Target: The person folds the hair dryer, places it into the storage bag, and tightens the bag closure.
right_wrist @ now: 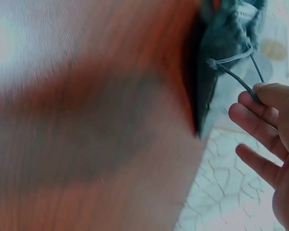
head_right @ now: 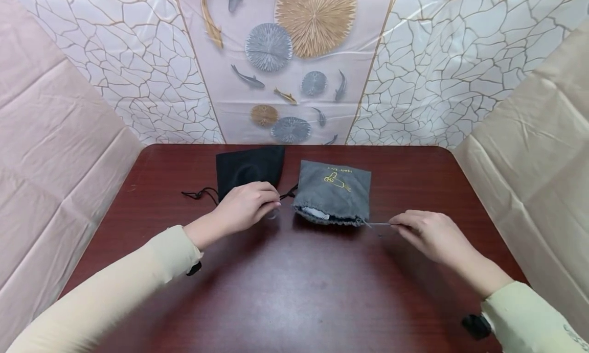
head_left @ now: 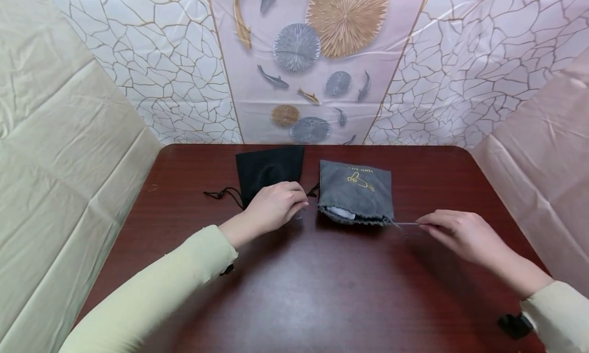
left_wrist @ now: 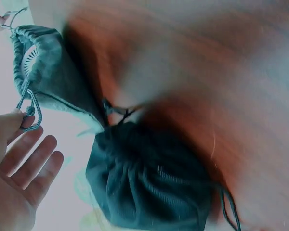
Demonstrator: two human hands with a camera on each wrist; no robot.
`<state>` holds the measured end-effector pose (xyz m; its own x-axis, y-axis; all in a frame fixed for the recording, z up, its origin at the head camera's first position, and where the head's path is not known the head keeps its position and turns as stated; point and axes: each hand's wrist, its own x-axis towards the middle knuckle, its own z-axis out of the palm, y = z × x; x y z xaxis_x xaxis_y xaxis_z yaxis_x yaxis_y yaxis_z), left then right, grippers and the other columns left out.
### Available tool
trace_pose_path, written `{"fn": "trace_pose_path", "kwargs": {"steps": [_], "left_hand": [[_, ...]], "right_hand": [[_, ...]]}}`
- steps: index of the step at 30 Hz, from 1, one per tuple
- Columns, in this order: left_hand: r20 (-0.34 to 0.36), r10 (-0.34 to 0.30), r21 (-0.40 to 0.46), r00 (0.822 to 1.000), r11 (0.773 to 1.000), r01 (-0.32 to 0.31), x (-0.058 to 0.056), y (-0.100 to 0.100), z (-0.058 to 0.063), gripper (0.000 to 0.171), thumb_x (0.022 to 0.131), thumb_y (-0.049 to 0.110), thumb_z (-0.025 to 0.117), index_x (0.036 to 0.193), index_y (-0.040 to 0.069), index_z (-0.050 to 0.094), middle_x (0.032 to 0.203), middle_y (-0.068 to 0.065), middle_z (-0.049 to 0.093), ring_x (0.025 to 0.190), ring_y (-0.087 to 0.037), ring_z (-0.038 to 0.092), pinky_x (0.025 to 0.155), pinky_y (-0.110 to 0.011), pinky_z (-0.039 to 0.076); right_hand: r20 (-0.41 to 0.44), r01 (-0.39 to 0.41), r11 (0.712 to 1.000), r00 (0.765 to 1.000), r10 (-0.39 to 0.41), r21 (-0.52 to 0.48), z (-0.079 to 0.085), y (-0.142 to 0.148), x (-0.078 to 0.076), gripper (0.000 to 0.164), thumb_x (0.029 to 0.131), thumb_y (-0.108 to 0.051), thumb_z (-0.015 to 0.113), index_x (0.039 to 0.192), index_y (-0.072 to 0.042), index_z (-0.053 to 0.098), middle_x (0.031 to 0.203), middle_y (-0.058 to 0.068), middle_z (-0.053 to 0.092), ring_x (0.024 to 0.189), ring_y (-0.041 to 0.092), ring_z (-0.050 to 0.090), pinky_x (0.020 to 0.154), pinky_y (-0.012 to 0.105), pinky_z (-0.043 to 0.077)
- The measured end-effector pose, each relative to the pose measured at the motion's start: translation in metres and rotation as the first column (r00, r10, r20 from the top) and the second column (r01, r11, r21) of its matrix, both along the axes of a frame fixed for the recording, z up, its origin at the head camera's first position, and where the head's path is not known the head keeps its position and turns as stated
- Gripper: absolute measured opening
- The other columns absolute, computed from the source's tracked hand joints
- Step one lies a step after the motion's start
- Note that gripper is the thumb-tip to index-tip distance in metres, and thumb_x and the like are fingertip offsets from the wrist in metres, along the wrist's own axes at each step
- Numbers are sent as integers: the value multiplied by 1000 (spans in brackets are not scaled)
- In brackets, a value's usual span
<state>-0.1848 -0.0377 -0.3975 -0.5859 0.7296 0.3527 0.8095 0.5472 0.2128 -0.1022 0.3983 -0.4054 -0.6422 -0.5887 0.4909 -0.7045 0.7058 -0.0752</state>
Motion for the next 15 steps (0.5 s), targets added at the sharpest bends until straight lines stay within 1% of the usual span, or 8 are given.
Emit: {"fn": "trace_pose_path", "kwargs": {"steps": [2,7,11,15], "left_hand": [[-12,21,5,1000,1000,-21,-3,-5,5,12,103,20,73,105,13,82,108,0,74,100,-18,73,86,-37,62],[-43,66,32,997,997,-64,-10,-17,13,13,105,20,71,104,12,81,109,0,73,98,-18,73,84,-38,62],[-54,77,38,996,996,-75,-12,-26,15,13,105,19,70,104,11,80,110,-1,72,97,-18,73,84,-37,62],[-45,96,28,994,995,-95,-13,-37,14,12,105,17,70,104,9,79,110,-2,71,95,-19,72,82,-37,62]], "right_hand": [[-12,6,1000,1000,-6,-4,7,6,0,59,113,-55,38,100,-16,81,89,-9,76,74,11,71,65,30,52],[-34,55,998,998,-54,12,20,25,1,66,112,-59,33,99,-16,81,88,-9,75,75,11,68,64,30,49],[-63,101,994,993,-99,38,21,42,4,69,112,-61,31,97,-15,80,85,-7,74,72,11,67,60,32,48],[-80,125,989,990,-119,77,17,56,6,72,112,-61,28,94,-15,79,83,-6,72,67,15,67,57,34,48]]}}
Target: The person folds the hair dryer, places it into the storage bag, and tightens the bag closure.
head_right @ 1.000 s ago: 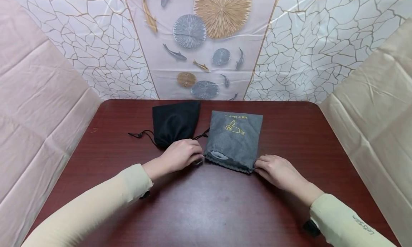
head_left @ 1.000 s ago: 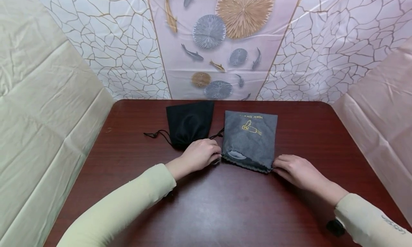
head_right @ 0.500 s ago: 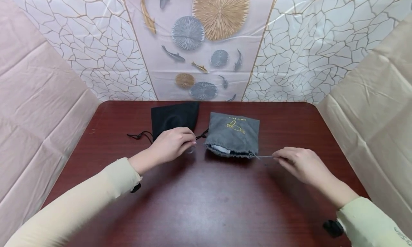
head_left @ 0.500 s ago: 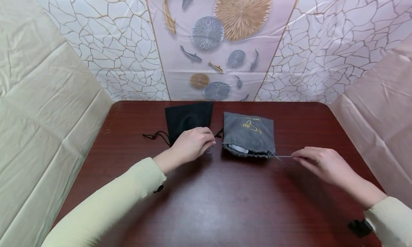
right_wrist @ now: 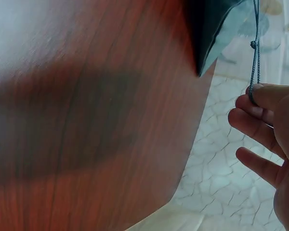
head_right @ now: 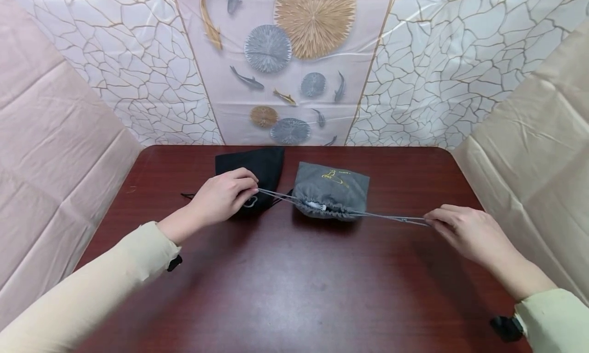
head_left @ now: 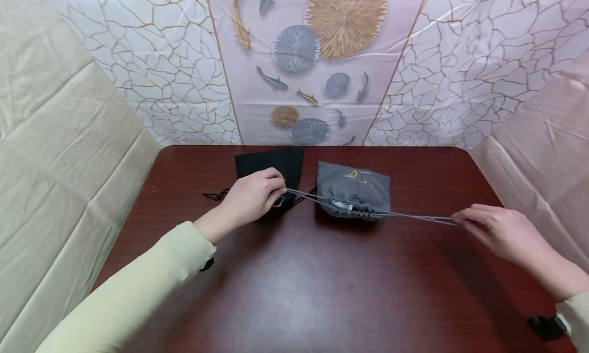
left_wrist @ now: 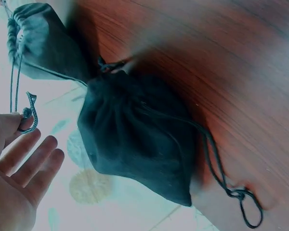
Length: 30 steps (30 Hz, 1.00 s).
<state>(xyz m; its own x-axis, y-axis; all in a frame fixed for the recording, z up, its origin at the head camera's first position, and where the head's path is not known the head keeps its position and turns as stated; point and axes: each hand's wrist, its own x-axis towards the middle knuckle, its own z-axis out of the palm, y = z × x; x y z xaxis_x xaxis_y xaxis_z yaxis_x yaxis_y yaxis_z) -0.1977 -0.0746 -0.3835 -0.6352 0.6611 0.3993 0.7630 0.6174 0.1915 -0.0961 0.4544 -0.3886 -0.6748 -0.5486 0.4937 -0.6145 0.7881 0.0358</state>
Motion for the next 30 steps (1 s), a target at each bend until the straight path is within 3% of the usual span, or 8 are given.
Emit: {"fn": "trace_pose_path", "kwargs": {"steps": [10,13,17,22,27,30], "left_hand": [[40,53,-26,998,998,-52,3,-33,-9,8,102,14,72,101,9,79,111,-2,69,94,-19,71,76,-39,62],[22,49,-29,999,998,-48,2,-33,-13,8,102,15,73,100,10,79,109,-1,69,92,-19,70,73,-38,61],[4,25,-17,1000,1000,-25,4,-25,-15,8,103,17,72,99,12,78,102,0,67,85,-16,67,70,-35,60],[35,-22,-11,999,1000,22,10,-6,-11,11,106,21,69,96,16,71,88,4,60,70,-12,60,61,-33,54],[107,-45,-21,993,999,48,14,10,-16,15,106,21,68,91,17,65,79,7,59,69,-12,59,63,-34,53],[158,-50,-37,986,998,57,16,18,-22,13,106,20,68,93,17,66,81,8,64,71,-11,61,65,-33,54]], "right_hand": [[12,70,995,997,-71,73,-14,40,2,73,112,-63,23,85,-17,72,74,-8,64,61,20,65,49,38,45],[14,104,992,994,-105,71,-17,46,-3,46,113,-43,47,86,-15,72,76,-4,68,63,26,67,49,42,46],[24,168,985,985,-169,50,-15,46,-9,6,92,-6,72,91,-10,76,83,7,76,72,37,72,55,51,51],[59,190,981,980,-192,31,-7,24,-22,8,88,-2,78,95,-7,78,90,12,79,80,40,74,62,55,53],[71,113,994,991,-113,9,-3,-15,-41,27,74,3,85,97,-9,80,91,7,80,81,32,76,70,49,53],[85,71,997,994,-70,-9,-3,-37,-48,29,74,2,87,98,-11,81,93,5,80,82,28,77,72,47,54]]}}
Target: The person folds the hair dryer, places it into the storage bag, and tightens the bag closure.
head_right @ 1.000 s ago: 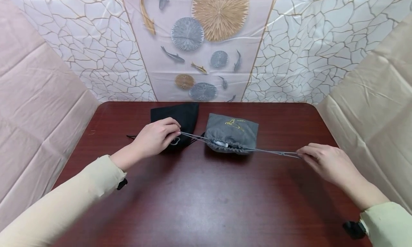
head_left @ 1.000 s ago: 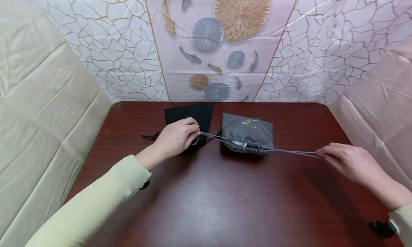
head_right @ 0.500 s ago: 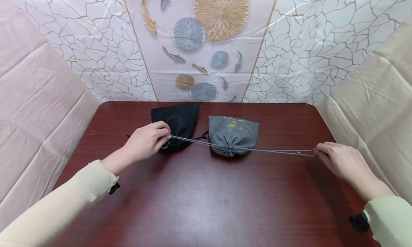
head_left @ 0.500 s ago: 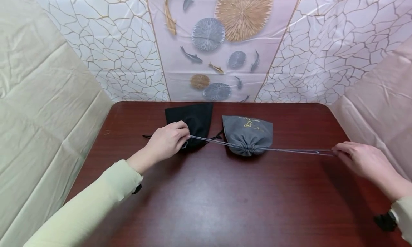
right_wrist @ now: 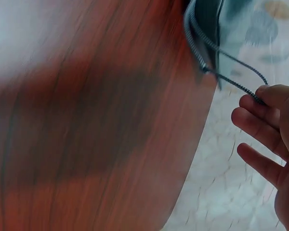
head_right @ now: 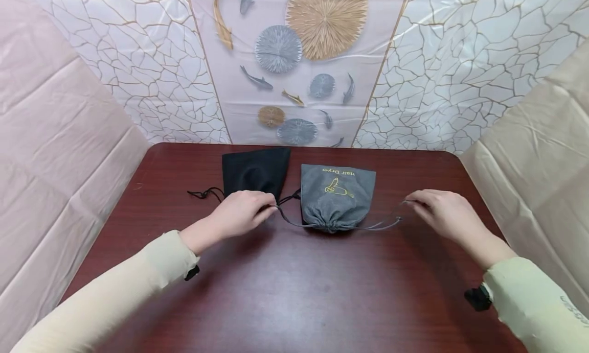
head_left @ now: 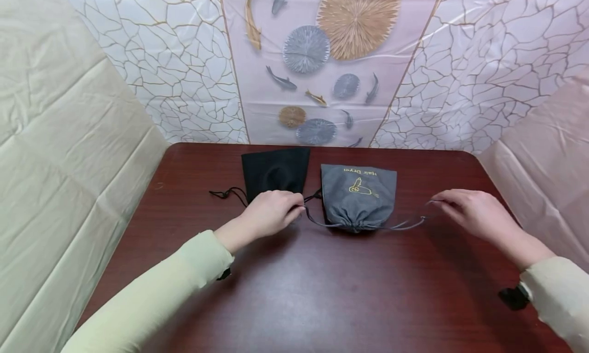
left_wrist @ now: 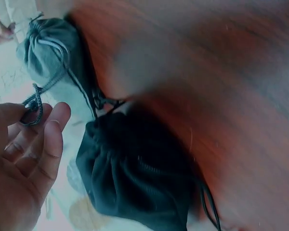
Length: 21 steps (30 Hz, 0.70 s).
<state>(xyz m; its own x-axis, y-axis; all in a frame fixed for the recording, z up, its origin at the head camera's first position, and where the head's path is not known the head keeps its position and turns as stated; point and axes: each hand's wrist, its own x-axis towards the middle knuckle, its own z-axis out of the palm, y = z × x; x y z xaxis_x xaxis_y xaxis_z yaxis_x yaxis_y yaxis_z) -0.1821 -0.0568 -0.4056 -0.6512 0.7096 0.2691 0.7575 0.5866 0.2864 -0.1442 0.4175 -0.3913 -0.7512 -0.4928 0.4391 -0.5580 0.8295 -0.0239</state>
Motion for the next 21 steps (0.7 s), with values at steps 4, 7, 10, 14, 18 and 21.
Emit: {"fn": "trace_pose_path", "kwargs": {"steps": [4,7,10,14,18,21], "left_hand": [[38,-1,-17,999,1000,2,2,11,-8,8,105,20,69,99,16,69,91,5,72,77,-13,67,68,-34,57],[37,6,-31,999,999,-4,3,19,-14,5,104,19,70,101,15,71,96,2,75,82,-16,71,69,-37,59],[23,24,-57,999,998,-22,4,25,-20,4,103,18,71,102,14,72,99,-1,75,85,-20,73,71,-39,61],[0,30,-108,1000,994,-30,4,32,-27,7,102,18,73,105,11,73,102,-2,75,88,-21,74,73,-40,62],[-23,26,-154,999,988,-29,3,37,-30,16,101,22,75,112,11,75,102,-3,73,88,-22,74,72,-40,61],[-24,26,-178,999,984,-30,2,38,-26,21,101,27,75,117,13,76,101,-2,72,89,-22,74,73,-40,61]], "right_hand": [[30,-43,999,999,43,-22,-2,-25,-4,26,77,-1,88,100,-11,82,95,5,81,84,27,78,70,51,58],[50,-78,997,996,79,-25,-5,-40,-5,25,78,-2,87,101,-10,82,95,5,80,84,26,78,69,52,60],[71,-99,995,992,100,-16,-8,-50,-6,23,80,-3,87,101,-10,82,95,4,80,85,24,78,70,50,60],[108,-95,995,990,95,-9,-12,-55,-6,20,83,-8,86,102,-11,82,96,3,80,87,25,78,72,51,61],[164,-78,997,984,74,17,-14,-57,-4,21,84,-13,87,105,-12,83,99,3,81,91,27,78,75,52,61],[204,-70,997,977,60,41,-12,-59,-2,22,86,-15,86,108,-12,83,101,3,81,93,28,78,75,53,61]]}}
